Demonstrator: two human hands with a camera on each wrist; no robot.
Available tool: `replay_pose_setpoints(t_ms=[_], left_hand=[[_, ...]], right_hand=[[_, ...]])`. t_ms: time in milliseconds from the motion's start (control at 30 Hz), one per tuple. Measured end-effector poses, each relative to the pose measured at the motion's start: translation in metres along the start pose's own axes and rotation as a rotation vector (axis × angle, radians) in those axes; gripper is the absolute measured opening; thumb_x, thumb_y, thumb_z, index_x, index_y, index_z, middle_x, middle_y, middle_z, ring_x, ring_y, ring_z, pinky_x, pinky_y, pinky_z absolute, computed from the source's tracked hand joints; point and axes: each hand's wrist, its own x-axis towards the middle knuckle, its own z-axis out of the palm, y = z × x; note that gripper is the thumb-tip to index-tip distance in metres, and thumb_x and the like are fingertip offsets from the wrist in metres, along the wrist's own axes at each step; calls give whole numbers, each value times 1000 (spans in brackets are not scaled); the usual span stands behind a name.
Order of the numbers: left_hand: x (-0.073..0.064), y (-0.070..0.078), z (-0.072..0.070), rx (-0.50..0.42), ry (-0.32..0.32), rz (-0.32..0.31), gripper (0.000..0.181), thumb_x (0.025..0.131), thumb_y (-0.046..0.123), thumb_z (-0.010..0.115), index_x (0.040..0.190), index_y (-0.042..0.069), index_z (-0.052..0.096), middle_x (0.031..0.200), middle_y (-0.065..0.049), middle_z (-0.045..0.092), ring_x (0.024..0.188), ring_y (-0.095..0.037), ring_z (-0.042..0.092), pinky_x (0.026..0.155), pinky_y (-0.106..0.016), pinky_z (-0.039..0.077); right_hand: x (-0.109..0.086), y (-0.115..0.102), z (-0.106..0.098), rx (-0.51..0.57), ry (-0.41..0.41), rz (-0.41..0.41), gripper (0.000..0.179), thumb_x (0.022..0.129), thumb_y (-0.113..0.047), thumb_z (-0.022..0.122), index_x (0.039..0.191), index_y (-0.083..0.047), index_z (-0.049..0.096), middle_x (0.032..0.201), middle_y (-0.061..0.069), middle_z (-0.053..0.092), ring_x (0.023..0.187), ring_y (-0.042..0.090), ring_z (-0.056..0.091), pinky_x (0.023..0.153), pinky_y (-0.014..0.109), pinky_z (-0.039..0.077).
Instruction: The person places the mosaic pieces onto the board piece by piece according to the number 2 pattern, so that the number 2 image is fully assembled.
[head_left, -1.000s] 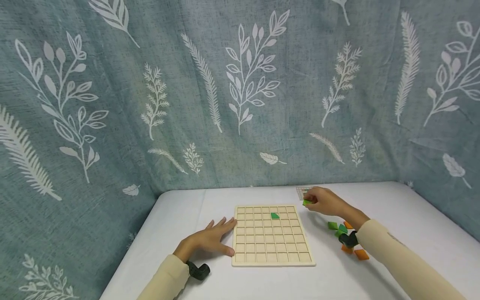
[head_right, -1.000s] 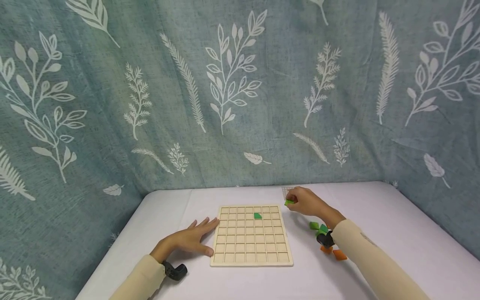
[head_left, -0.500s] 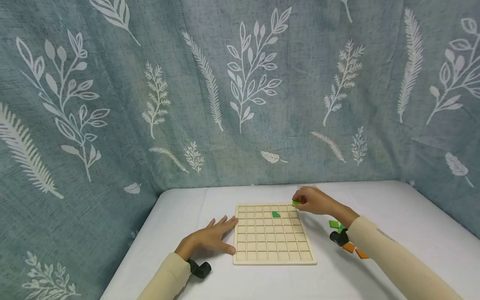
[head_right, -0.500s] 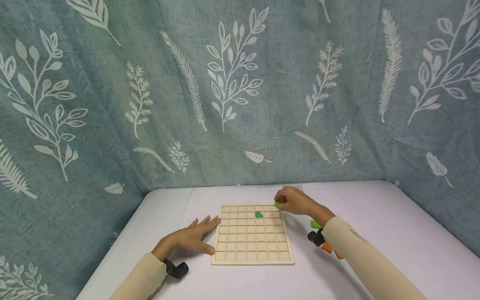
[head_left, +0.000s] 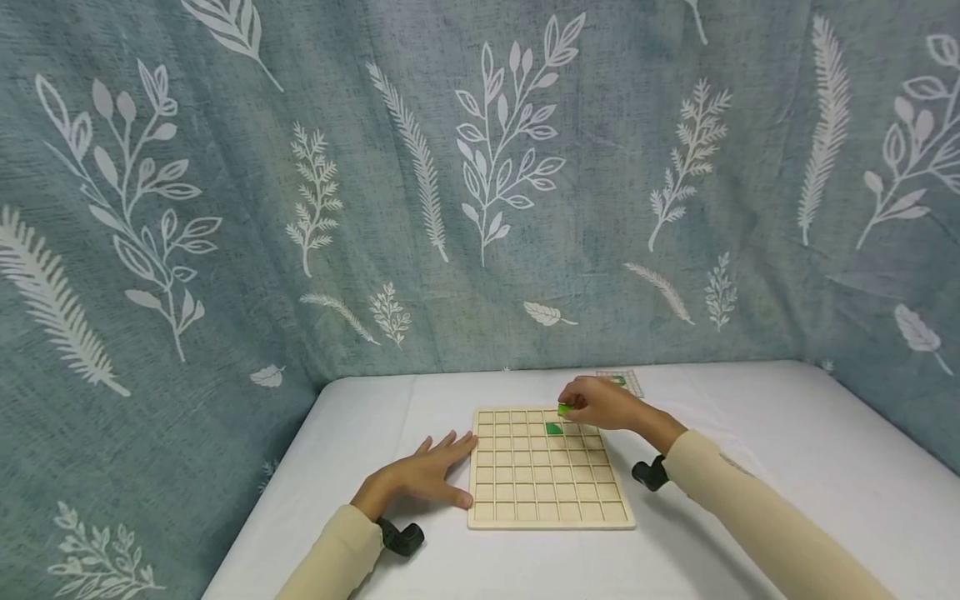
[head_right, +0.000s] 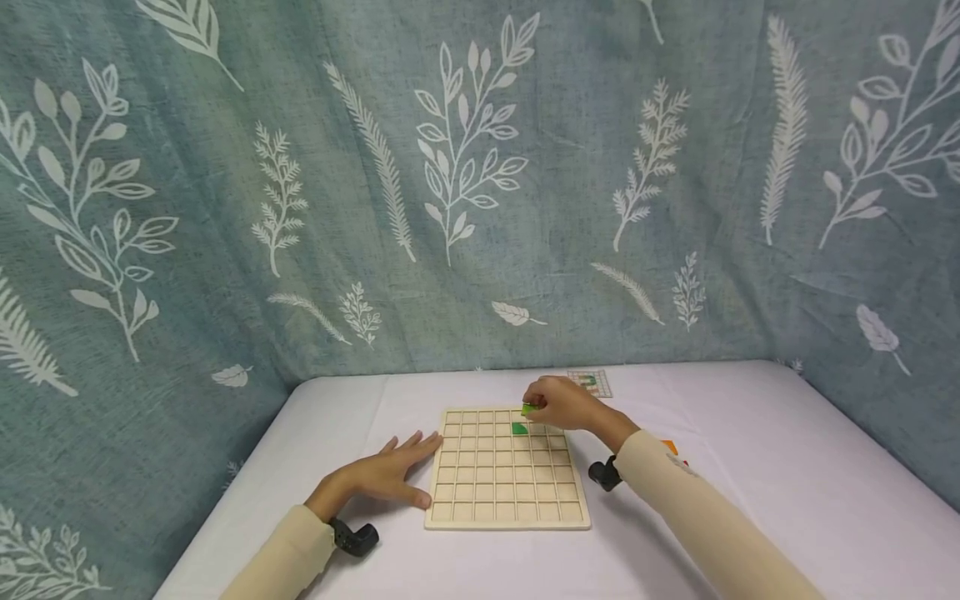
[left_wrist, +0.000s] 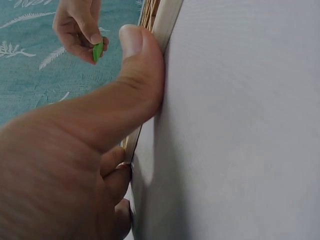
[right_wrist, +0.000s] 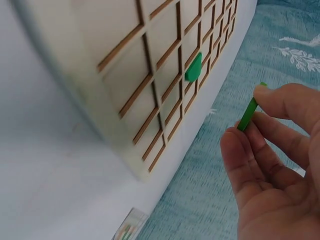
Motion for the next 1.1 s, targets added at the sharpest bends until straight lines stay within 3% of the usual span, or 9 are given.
replay_pose_setpoints(t_ms=[200,433,667,1100], left_hand=[[0,0,0,-1,1,0,109,80,60,74,161,13,18,169,-5,13,157,-30,5,125,-59,-3],[0,0,3,11,3,-3,109,80,62,73,161,14,18,169,-5,12,157,-30,6,126,-58,-2],[0,1,0,4,2,5,109,81,61,73,161,13,17,169,-5,12,157,-31,5,125,-59,-3],[0,-2,0,-1,-2,13,110,80,62,74,161,13,17,169,-5,13,157,-31,5,125,-59,-2]], right_hand=[[10,-1,10,8,4,-72,19,91,-12,72,106,0,73,98,7,68,85,11,65,75,29,58],[20,-6,16,25,-36,3,20,92,-13,70,110,-2,73,101,5,67,89,13,64,79,30,57],[25,-10,22,7,-34,-11,20,92,-10,70,109,0,73,102,7,68,89,14,65,78,28,56],[34,-8,35,28,-70,33,17,91,-9,71,107,-4,73,101,5,67,89,13,62,79,29,55]])
